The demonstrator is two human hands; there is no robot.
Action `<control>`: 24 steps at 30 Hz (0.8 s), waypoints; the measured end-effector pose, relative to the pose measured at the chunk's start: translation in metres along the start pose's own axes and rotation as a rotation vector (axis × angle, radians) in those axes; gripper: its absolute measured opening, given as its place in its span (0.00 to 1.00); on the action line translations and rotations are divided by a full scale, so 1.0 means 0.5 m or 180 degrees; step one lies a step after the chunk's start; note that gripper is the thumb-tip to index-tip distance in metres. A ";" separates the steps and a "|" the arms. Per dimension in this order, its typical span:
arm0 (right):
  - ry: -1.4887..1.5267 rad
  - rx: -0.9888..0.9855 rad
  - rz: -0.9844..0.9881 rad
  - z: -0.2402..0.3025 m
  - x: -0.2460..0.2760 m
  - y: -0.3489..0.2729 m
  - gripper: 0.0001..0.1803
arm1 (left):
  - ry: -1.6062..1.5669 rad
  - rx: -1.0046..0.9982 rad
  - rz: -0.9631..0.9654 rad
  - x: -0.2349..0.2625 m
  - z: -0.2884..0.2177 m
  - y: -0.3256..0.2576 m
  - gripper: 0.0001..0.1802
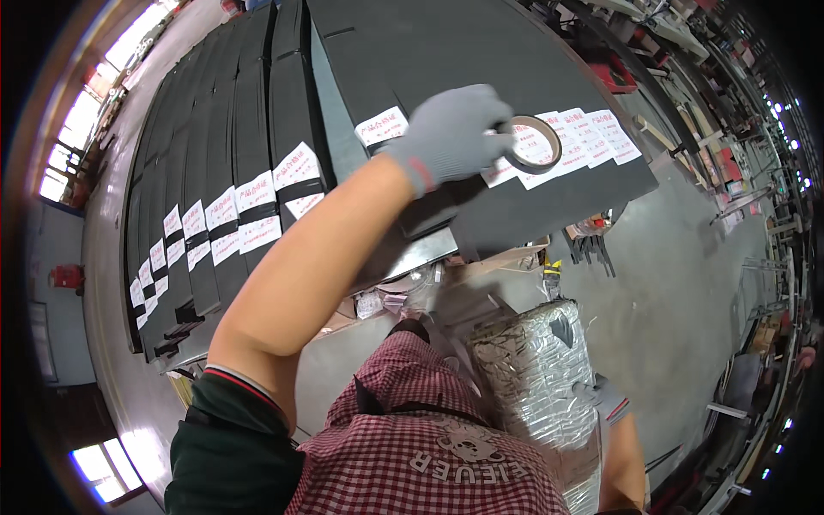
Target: Taping identification labels onto stacks of dark grey rectangular parts on a factory floor.
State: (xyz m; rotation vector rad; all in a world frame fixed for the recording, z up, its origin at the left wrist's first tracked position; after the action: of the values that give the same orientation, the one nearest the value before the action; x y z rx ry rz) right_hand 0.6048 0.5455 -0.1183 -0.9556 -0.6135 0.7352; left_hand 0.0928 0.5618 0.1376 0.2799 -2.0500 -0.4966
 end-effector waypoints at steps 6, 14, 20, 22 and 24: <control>0.0469 0.2042 -0.0403 0.438 -0.221 -0.136 0.59 | 0.0381 0.1342 0.0886 -0.123 0.150 0.095 0.18; 0.3529 0.1726 0.1343 0.556 -0.394 0.025 0.36 | -0.1682 -0.0433 0.0916 -0.103 0.091 -0.025 0.22; 0.3048 0.1274 0.0277 0.601 -0.395 0.003 0.20 | -0.0701 -0.1221 0.2079 -0.062 0.047 -0.067 0.09; 0.2901 0.1197 0.0364 0.569 -0.391 0.007 0.21 | -0.0876 -0.1197 0.1953 -0.055 0.037 -0.086 0.07; 0.2740 0.1141 0.0460 0.538 -0.389 -0.010 0.22 | -0.0945 -0.1094 0.1835 -0.074 0.016 -0.109 0.09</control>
State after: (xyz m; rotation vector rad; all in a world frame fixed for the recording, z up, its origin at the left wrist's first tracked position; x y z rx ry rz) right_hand 0.2881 0.5251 -0.0209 -0.8800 0.3353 0.4674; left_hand 0.1043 0.5297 0.0807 -0.6078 -2.1549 -0.5341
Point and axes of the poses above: each hand's wrist, its own y-axis towards the middle knuckle, its own x-axis out of the back of the hand, z = x × y, the point moved 7 cm from there along y, towards the middle knuckle, and after that the axes turned 9 degrees about -x, right-handed, at the moved point
